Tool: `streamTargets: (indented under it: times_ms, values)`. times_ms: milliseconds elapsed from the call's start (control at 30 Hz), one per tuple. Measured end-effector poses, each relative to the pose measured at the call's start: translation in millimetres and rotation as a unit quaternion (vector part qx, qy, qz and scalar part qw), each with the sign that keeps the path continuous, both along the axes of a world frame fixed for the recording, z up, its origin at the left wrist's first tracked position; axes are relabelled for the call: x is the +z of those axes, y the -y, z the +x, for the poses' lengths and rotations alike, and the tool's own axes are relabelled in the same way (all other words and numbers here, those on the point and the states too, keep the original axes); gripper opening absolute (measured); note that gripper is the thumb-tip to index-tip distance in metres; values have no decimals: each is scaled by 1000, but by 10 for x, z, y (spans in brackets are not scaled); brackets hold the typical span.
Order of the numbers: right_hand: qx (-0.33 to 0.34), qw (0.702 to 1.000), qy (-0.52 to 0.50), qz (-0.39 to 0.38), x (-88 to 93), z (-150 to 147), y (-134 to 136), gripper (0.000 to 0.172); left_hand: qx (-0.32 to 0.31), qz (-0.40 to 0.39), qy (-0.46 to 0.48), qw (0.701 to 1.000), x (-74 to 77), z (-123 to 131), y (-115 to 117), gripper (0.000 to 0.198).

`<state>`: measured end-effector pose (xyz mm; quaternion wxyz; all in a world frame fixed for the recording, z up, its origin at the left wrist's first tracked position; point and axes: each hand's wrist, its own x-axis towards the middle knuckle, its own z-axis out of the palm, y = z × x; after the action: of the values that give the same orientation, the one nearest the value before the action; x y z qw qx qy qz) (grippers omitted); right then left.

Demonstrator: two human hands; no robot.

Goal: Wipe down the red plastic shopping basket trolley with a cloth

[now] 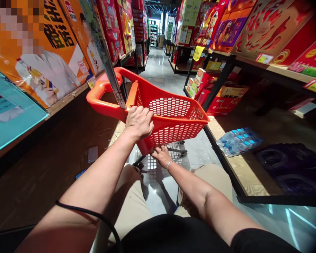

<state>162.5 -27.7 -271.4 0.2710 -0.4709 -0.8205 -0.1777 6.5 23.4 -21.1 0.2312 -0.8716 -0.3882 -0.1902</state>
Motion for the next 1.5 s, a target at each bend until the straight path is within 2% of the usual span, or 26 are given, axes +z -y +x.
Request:
streamTargets:
  times_ms: [67,233,300,367,533,600,667,733,833,900,967,1133,1200,1267,1433,1500]
  values:
    - [-8,1000,-17,9,112,87,-9,21,1,3,-3,1000,1,0,-2,29]
    - [-36,989,-109,88,903,403,-258,33,-1,5,-7,1000,22,-4,12,27]
    - [-61,985,-131,91,1048,518,-319,31,-2,5,-3,1000,23,-4,12,28]
    - [-74,985,-131,84,976,590,-313,25,-1,5,-1,1000,20,-3,6,28]
    - [-108,990,-88,-5,374,594,-112,18,3,16,-11,1000,19,0,-4,29]
    - [-106,991,-75,-34,270,604,-46,19,1,22,-14,1000,20,-7,-3,28]
    - [-95,992,-77,-34,334,673,-26,19,-3,30,-15,999,15,-16,-5,28]
    - [-96,991,-96,-6,535,809,-50,19,-6,37,-17,999,5,-25,-11,28]
    - [-148,975,-151,63,900,1067,-135,16,-4,40,-15,999,-9,-27,-20,28]
    - [-185,963,-177,84,1027,1193,-184,15,-1,34,-12,999,-11,-20,-21,28]
    - [-196,961,-183,72,980,1234,-197,16,2,24,-7,1000,-8,-12,-18,28]
    - [-175,973,-147,-41,423,1105,-84,20,7,13,-8,1000,2,-10,-5,30]
    - [-160,975,-136,-68,340,1099,-43,22,7,15,-13,1000,2,-18,-2,32]
    - [-148,977,-144,-51,450,1177,-31,25,5,18,-15,1000,0,-26,-1,33]
    - [-196,954,-213,83,1049,1615,-105,20,-2,23,-4,1000,-7,-28,5,34]
    - [-217,942,-238,90,1092,1738,-131,18,-7,16,7,1000,-8,-26,5,34]
